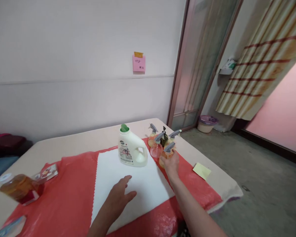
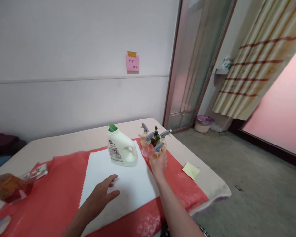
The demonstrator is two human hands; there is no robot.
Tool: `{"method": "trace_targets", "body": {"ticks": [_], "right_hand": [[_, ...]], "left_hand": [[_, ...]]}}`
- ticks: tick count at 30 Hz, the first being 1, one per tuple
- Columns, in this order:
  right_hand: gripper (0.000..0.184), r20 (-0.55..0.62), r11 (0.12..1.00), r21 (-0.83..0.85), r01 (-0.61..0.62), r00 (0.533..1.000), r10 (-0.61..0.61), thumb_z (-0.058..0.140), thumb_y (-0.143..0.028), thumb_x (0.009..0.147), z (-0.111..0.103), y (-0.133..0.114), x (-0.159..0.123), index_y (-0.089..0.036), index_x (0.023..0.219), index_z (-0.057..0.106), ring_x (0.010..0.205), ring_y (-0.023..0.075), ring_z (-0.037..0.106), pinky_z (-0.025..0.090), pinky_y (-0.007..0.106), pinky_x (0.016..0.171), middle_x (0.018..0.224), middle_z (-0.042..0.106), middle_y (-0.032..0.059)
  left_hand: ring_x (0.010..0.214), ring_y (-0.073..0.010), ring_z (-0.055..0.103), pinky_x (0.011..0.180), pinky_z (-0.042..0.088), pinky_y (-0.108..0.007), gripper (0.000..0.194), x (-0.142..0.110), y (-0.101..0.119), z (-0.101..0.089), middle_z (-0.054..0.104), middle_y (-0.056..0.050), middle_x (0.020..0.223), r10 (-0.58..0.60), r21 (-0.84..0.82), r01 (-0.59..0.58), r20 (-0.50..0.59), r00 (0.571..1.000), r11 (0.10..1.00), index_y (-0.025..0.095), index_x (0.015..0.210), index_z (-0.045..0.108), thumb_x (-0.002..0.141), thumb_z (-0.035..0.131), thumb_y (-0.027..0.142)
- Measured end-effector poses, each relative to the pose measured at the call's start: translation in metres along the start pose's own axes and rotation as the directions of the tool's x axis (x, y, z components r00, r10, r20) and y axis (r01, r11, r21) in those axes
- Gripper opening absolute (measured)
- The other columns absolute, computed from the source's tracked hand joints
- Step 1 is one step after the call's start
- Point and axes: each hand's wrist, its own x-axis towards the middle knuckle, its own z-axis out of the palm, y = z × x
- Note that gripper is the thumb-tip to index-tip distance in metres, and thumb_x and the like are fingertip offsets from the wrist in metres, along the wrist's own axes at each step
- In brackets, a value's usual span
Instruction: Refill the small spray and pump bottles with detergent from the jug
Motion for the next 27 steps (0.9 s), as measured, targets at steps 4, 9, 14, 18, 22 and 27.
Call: {"method": "trace_targets", "body": {"ticks": [4,9,14,18,22,27], "right_hand": [[0.065,-0.085,0.997,0.075,-0.009,0.996,0.015,0.058,-0.046,0.077,-0.01,-0.009,-0.009,-0.016,0.132,0.043,0.124,0.0324,0.047,0.038,0.049,0.103,0.133,0.051,0.0186],[0.048,-0.061,0.991,0.134,0.029,0.998,-0.021,0.054,-0.048,0.08,-0.014,-0.02,-0.025,-0.015,0.116,0.051,0.108,0.0287,0.053,0.042,0.048,0.097,0.115,0.057,0.0148],[0.032,0.084,0.969,0.2,0.142,0.983,-0.161,0.055,-0.04,0.082,-0.023,-0.043,-0.052,-0.018,0.105,0.056,0.093,0.0238,0.058,0.047,0.043,0.087,0.098,0.061,0.0086],[0.026,0.206,0.942,0.24,0.233,0.936,-0.284,0.058,-0.036,0.084,-0.062,-0.055,-0.098,-0.021,0.105,0.062,0.082,0.0233,0.062,0.05,0.04,0.078,0.087,0.066,0.006],[0.021,0.35,0.875,0.208,0.436,0.802,-0.483,0.055,-0.03,0.091,-0.117,-0.03,-0.149,-0.027,0.108,0.066,0.082,0.0243,0.067,0.053,0.039,0.075,0.089,0.073,0.0066],[0.025,0.496,0.744,0.143,0.652,0.604,-0.625,0.055,-0.024,0.091,-0.17,0.014,-0.181,-0.033,0.112,0.064,0.077,0.0239,0.069,0.052,0.037,0.07,0.09,0.075,0.0048]], "left_hand": [[0.122,-0.0276,0.059,0.101,0.045,-0.038,0.062,-0.003,0.005,-0.003,0.056,-0.015,0.141,-0.004,0.015,0.004,-0.015,1.0,1.0,0.016,0.139,0.052,0.082,0.059,0.037],[0.098,-0.0217,0.064,0.083,0.045,-0.03,0.029,0.005,0.005,-0.001,0.071,-0.008,0.107,0.07,0.162,-0.058,-0.071,0.995,0.985,0.019,0.105,0.066,0.086,0.05,0.032],[0.067,-0.0169,0.057,0.066,0.036,-0.027,0.028,0.021,-0.014,0.0,0.061,-0.001,0.065,0.091,0.26,-0.037,-0.197,0.976,0.965,0.021,0.068,0.055,0.091,0.04,0.029],[0.06,-0.0159,0.052,0.062,0.032,-0.026,0.034,0.015,-0.023,-0.005,0.055,0.001,0.058,0.073,0.269,0.016,-0.319,0.945,0.963,0.022,0.062,0.046,0.092,0.041,0.038],[0.054,-0.0165,0.047,0.059,0.029,-0.028,0.042,-0.003,-0.016,-0.014,0.049,0.001,0.051,0.052,0.242,0.058,-0.423,0.905,0.969,0.023,0.054,0.041,0.087,0.042,0.049],[0.052,-0.0157,0.042,0.057,0.032,-0.028,0.054,-0.051,-0.004,-0.017,0.038,0.003,0.046,0.038,0.18,0.062,-0.503,0.864,0.982,0.024,0.049,0.03,0.083,0.036,0.065]]}}
